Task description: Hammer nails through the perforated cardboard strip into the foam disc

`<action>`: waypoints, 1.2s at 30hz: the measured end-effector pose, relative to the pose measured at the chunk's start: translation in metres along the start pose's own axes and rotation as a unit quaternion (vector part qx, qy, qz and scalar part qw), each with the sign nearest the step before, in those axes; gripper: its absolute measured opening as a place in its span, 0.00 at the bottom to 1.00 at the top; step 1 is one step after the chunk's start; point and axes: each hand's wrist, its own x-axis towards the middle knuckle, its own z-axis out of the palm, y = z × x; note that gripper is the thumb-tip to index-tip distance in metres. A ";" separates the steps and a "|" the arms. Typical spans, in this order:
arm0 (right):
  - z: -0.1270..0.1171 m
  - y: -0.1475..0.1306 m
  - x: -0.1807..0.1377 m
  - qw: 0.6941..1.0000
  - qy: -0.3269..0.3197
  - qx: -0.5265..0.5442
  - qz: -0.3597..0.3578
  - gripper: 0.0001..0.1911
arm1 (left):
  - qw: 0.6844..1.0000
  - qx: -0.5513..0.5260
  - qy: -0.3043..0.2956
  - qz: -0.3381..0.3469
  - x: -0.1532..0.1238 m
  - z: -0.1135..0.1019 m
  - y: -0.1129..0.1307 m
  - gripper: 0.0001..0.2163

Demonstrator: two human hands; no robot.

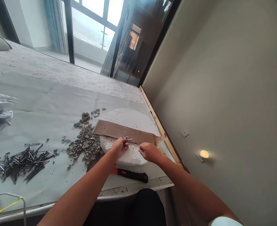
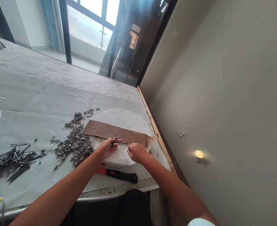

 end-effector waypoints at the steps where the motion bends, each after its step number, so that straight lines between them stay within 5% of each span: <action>1: 0.001 0.005 0.001 1.000 0.023 0.006 0.020 0.10 | 1.000 -0.001 -0.006 -0.003 -0.001 0.000 0.002 0.03; 9: 0.005 0.033 0.023 0.997 0.053 0.004 0.053 0.10 | 0.995 0.080 -0.056 0.028 -0.001 0.003 0.002 0.10; 16: 0.023 -0.025 -0.018 0.998 0.015 0.043 -0.045 0.12 | 0.986 0.113 -0.108 0.053 -0.004 0.001 0.015 0.18; 23: 0.040 -0.065 -0.051 0.996 -0.046 0.066 -0.028 0.12 | 0.991 0.045 -0.012 0.123 -0.023 -0.004 0.049 0.08; 32: 0.012 0.002 -0.056 0.979 0.096 0.153 0.093 0.12 | 0.976 0.054 -0.012 0.213 -0.058 -0.002 0.066 0.13; 36: 0.009 0.033 -0.042 0.981 0.103 0.123 0.110 0.14 | 0.955 0.210 0.007 0.207 -0.054 0.014 0.044 0.05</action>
